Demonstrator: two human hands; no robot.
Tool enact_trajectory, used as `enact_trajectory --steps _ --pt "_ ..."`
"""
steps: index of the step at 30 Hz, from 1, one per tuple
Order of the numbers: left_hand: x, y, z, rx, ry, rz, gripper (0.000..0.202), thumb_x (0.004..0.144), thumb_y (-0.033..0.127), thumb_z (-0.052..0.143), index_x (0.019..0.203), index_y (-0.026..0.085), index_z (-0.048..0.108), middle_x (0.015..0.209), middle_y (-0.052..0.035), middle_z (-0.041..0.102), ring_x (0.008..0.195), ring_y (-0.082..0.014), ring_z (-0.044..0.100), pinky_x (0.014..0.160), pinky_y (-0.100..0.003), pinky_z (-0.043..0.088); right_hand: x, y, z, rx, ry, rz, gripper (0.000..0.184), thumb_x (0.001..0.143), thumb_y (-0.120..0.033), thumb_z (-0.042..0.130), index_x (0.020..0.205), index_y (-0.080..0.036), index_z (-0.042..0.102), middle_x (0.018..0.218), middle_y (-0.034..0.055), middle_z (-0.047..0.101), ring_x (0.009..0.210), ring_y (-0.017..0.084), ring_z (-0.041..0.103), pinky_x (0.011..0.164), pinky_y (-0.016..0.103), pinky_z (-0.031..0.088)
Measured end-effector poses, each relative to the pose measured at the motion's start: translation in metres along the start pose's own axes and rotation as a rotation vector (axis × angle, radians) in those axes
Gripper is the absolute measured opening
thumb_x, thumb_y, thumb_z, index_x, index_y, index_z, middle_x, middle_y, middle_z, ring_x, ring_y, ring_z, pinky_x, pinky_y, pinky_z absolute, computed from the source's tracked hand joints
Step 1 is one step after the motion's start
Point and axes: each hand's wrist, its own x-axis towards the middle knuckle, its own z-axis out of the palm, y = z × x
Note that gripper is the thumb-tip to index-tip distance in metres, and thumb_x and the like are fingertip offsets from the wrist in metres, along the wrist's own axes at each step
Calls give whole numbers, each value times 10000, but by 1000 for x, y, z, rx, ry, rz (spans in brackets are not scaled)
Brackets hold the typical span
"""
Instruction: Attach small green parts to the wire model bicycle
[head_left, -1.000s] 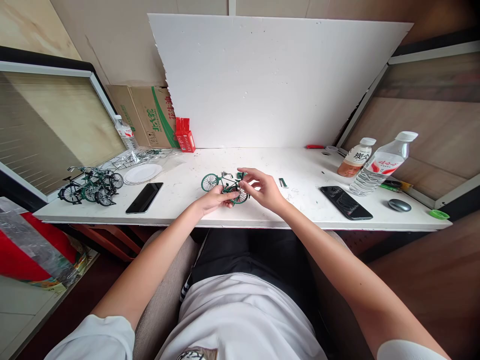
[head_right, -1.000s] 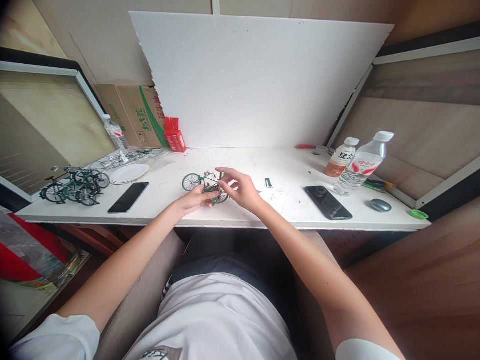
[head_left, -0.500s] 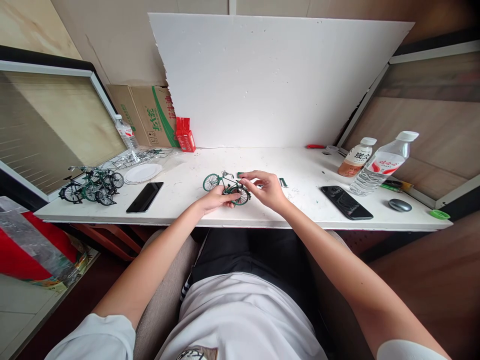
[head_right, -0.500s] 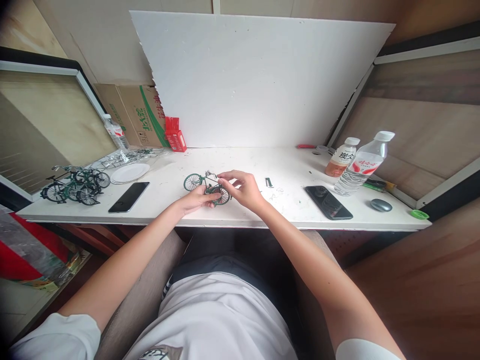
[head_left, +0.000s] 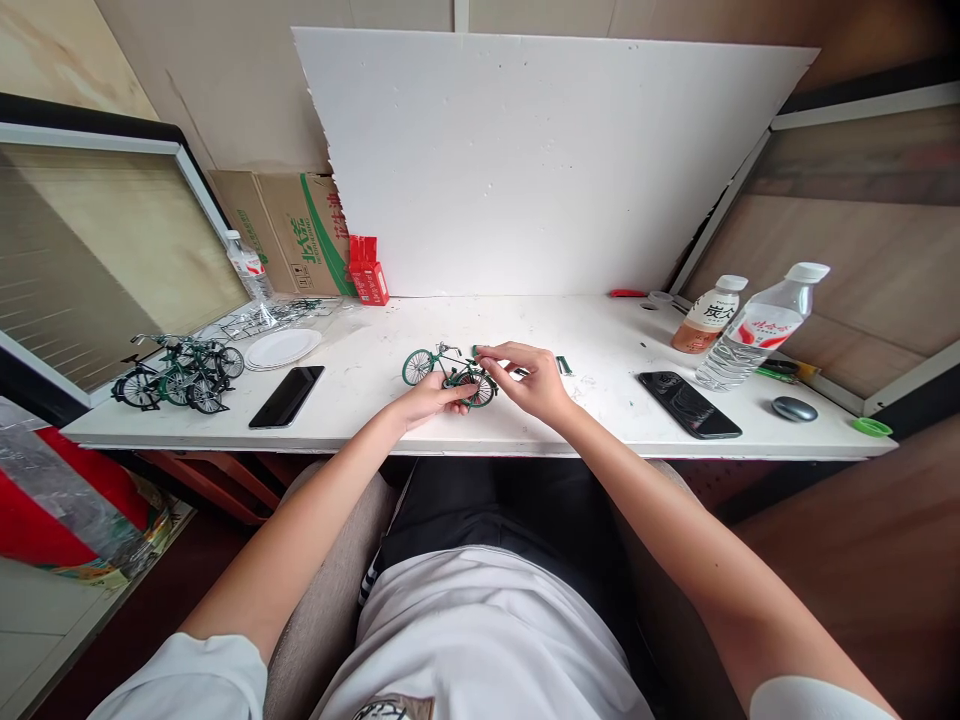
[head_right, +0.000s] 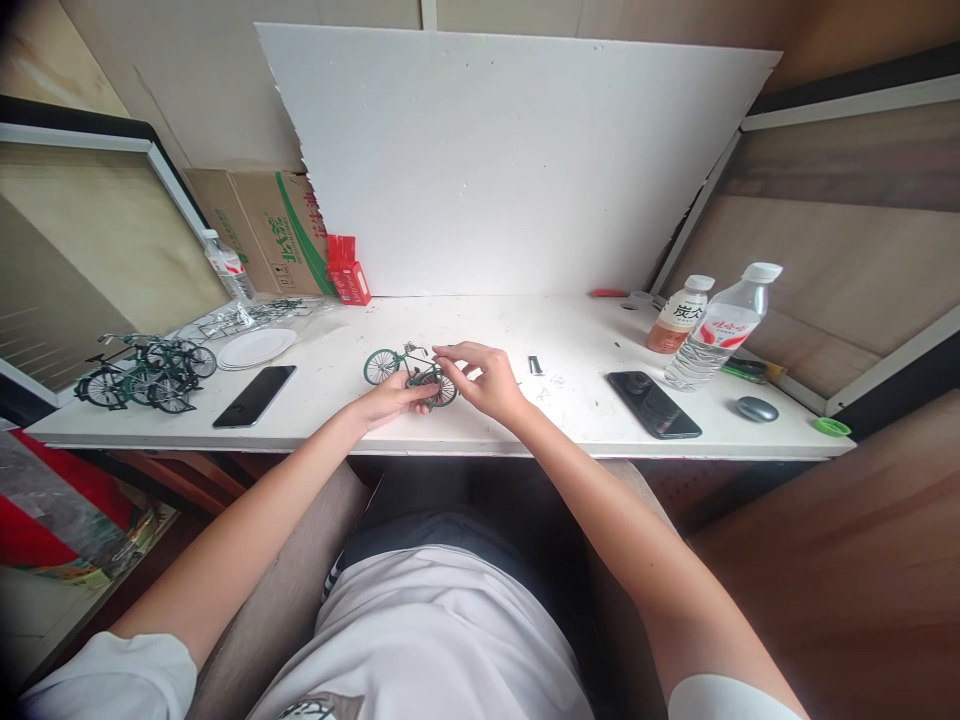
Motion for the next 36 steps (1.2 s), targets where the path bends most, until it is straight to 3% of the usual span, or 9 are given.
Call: enact_trajectory --steps 5,10,15,20,24,31,36 --pt "-1 0 2 -45 17 20 449 783 370 939 1099 141 718 1059 -94 748 852 -166 677 823 -346 557 0 5 -1 19 1 67 308 999 -516 736 1050 -237 856 1037 71 843 913 227 798 727 335 667" --pt "-2 1 3 3 63 14 438 796 415 929 1041 131 703 972 -82 746 788 -150 673 795 -326 550 -1 9 -4 53 0 141 376 933 -587 794 900 -214 821 935 80 837 847 241 797 726 362 664" --pt "-6 6 11 81 153 43 378 835 412 895 988 142 680 890 -60 740 740 -152 688 783 -331 571 -5 19 -2 34 -12 150 409 934 -620 779 889 -214 799 904 77 829 813 240 788 731 372 662" --pt "-3 5 19 193 291 63 318 905 375 832 1039 165 635 776 -41 742 673 -166 708 741 -329 588 -9 40 -3 -124 0 53 384 1001 -592 708 1003 -225 820 949 77 830 831 239 780 765 366 642" --pt "0 3 20 224 374 45 288 950 322 781 1112 177 592 714 -23 735 662 -177 732 730 -318 591 -12 50 -9 -246 -80 -37 332 1068 -509 640 1061 -231 821 979 78 825 802 224 760 757 357 604" --pt "4 -5 17 187 353 101 359 918 312 816 1111 190 539 693 13 703 629 -170 717 718 -322 574 -17 54 -10 -457 -217 -122 329 1135 -405 524 1139 -221 796 1040 106 813 871 239 754 768 350 547" --pt "9 -12 13 181 322 125 433 900 350 836 1132 199 503 693 26 686 625 -167 707 699 -316 554 -19 50 -8 -618 -262 -167 384 1161 -411 456 1075 -203 766 909 90 776 768 214 689 673 327 438"
